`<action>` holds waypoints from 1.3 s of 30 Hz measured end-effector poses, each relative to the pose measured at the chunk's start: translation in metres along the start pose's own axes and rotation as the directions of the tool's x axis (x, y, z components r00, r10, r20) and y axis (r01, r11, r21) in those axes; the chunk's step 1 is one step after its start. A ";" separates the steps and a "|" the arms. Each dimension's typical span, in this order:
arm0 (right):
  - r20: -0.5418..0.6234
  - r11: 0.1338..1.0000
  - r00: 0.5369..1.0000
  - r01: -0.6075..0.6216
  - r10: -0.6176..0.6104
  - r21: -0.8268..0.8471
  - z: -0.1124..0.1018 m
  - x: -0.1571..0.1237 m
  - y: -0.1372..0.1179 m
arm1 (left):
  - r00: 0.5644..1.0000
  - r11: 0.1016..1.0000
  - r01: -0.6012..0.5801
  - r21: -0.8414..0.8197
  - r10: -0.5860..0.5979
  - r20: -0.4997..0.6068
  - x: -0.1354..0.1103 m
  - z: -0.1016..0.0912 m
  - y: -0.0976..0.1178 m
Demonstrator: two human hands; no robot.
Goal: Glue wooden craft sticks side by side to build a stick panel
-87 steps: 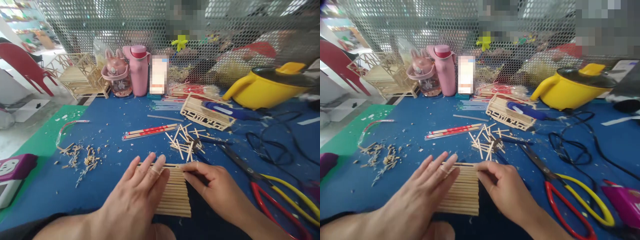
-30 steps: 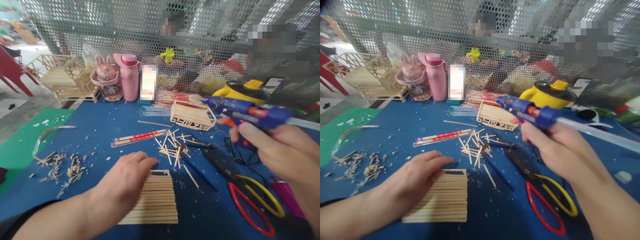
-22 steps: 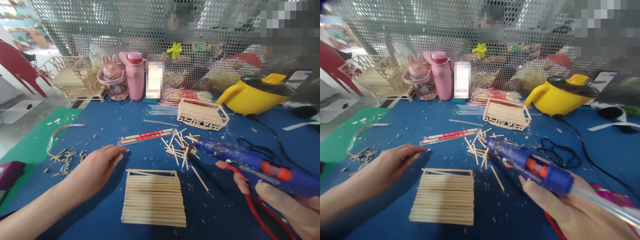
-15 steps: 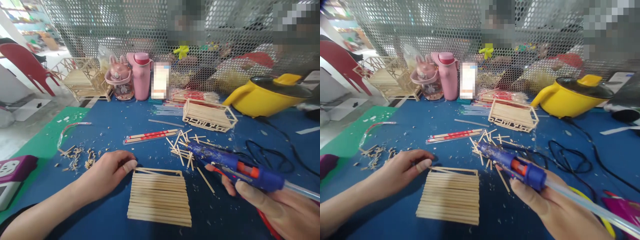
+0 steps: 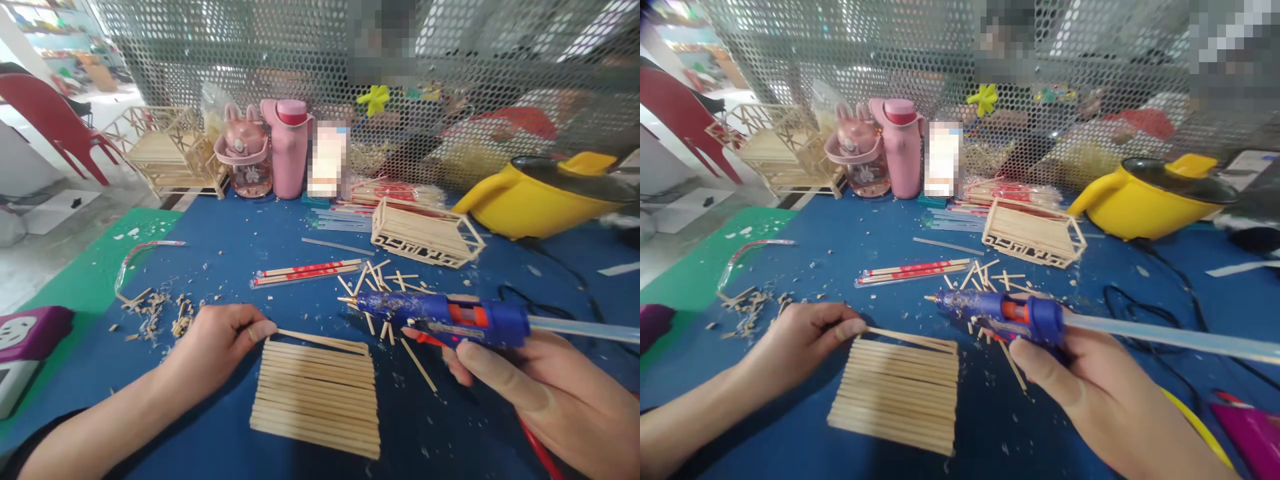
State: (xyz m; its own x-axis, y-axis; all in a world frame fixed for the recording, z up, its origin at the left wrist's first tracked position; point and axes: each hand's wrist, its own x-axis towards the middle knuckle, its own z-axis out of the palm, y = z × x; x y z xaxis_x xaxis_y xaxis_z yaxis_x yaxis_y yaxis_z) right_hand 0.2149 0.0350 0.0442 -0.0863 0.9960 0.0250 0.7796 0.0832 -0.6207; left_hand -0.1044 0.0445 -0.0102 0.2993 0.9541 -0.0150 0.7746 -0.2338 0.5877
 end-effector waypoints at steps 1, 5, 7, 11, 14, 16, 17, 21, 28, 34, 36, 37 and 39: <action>0.024 1.000 1.000 0.007 -0.007 0.018 0.002 0.004 -0.008 | 0.998 0.998 -0.060 0.035 0.061 -0.019 -0.001 0.005 0.000; 0.102 0.997 0.994 0.023 -0.031 0.074 0.010 0.018 -0.024 | 0.925 0.942 -0.269 0.201 0.310 -0.218 -0.006 0.011 -0.003; 0.112 0.997 0.993 0.028 -0.035 0.069 0.013 0.023 -0.022 | 0.879 0.958 -0.240 0.158 0.284 -0.384 -0.011 0.004 -0.004; 0.136 0.996 0.990 0.014 -0.026 0.086 0.016 0.032 -0.018 | 0.779 0.944 -0.329 -0.004 0.269 -0.566 -0.028 0.002 0.001; 0.254 0.987 0.963 0.050 -0.088 0.150 0.021 0.035 -0.026 | 0.757 0.796 -0.603 -0.053 0.549 -0.353 -0.038 0.020 0.011; 0.336 0.977 0.927 0.109 -0.165 0.181 0.026 0.036 -0.034 | 0.674 0.664 -0.739 -0.113 0.723 -0.153 -0.040 0.033 0.017; 0.369 0.972 0.908 0.134 -0.199 0.193 0.030 0.037 -0.038 | 0.644 0.631 -0.763 -0.144 0.761 -0.076 -0.039 0.037 0.019; 0.392 0.962 0.885 0.183 -0.251 0.202 0.040 0.038 -0.047 | 0.676 0.676 -0.710 -0.197 0.733 0.078 -0.036 0.037 0.024; 0.415 0.966 0.877 0.179 -0.243 0.187 0.046 0.041 -0.050 | 0.673 0.678 -0.697 -0.232 0.731 0.115 -0.032 0.031 0.024; 0.422 0.964 0.872 0.178 -0.247 0.197 0.052 0.040 -0.053 | 0.668 0.677 -0.705 -0.214 0.734 0.121 -0.032 0.032 0.024; 0.413 0.965 0.876 0.191 -0.249 0.178 0.052 0.040 -0.053 | 0.665 0.672 -0.711 -0.207 0.738 0.112 -0.032 0.032 0.024; 0.410 0.966 0.877 0.197 -0.250 0.167 0.052 0.040 -0.053 | 0.665 0.671 -0.711 -0.209 0.739 0.111 -0.032 0.032 0.024; 0.410 0.967 0.878 0.200 -0.248 0.156 0.052 0.040 -0.053 | 0.674 0.681 -0.701 -0.213 0.730 0.115 -0.032 0.032 0.024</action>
State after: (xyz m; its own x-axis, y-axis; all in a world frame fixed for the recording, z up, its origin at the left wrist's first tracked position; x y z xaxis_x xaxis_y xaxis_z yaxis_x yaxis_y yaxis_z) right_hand 0.1379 0.0690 0.0370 -0.5233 0.8397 -0.1451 0.6398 0.2746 -0.7178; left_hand -0.0778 0.0029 -0.0213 0.8313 0.4506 0.3254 0.1991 -0.7880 0.5826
